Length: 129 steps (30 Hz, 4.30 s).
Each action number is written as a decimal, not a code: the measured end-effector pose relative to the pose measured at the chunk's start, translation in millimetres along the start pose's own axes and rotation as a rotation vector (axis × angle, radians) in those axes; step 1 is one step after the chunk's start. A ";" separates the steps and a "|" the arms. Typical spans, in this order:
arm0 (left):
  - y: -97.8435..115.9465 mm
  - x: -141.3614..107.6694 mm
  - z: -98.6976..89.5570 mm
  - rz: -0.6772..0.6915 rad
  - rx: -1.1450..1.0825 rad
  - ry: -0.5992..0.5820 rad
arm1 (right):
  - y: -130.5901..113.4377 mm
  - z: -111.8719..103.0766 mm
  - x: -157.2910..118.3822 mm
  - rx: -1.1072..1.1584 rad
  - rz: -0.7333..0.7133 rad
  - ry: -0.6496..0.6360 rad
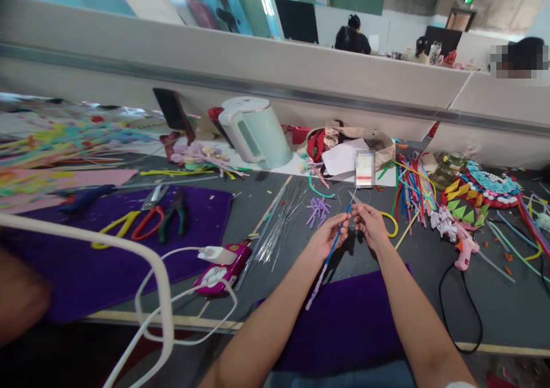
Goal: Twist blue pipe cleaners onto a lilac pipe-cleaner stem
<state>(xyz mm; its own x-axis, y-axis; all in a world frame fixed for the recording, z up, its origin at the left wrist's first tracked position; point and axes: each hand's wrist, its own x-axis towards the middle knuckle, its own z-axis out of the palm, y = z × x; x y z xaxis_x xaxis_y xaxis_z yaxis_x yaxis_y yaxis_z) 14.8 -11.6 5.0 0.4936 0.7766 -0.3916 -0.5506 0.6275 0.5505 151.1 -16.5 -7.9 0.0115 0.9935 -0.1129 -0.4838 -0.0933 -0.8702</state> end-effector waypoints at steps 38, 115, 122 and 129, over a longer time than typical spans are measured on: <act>-6.7 -11.6 3.0 0.065 0.441 -0.205 | -28.1 -41.9 12.6 0.493 -0.124 0.409; 6.2 -12.3 -8.0 0.294 0.100 -0.169 | -24.1 -28.1 1.9 0.295 -0.127 0.181; -8.9 -8.1 0.0 0.198 0.329 -0.211 | -18.3 -25.2 1.4 -0.005 -0.150 0.139; -3.6 -4.0 0.8 0.224 0.063 0.097 | -35.4 -80.3 2.0 -1.077 -0.321 0.709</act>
<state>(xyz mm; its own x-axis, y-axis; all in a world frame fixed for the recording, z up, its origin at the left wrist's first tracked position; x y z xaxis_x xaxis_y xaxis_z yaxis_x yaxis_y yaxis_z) 15.4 -17.0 5.1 0.2953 0.8995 -0.3219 -0.5948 0.4368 0.6749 238.5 -16.4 -15.8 0.6038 0.7632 0.2301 0.5530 -0.1931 -0.8105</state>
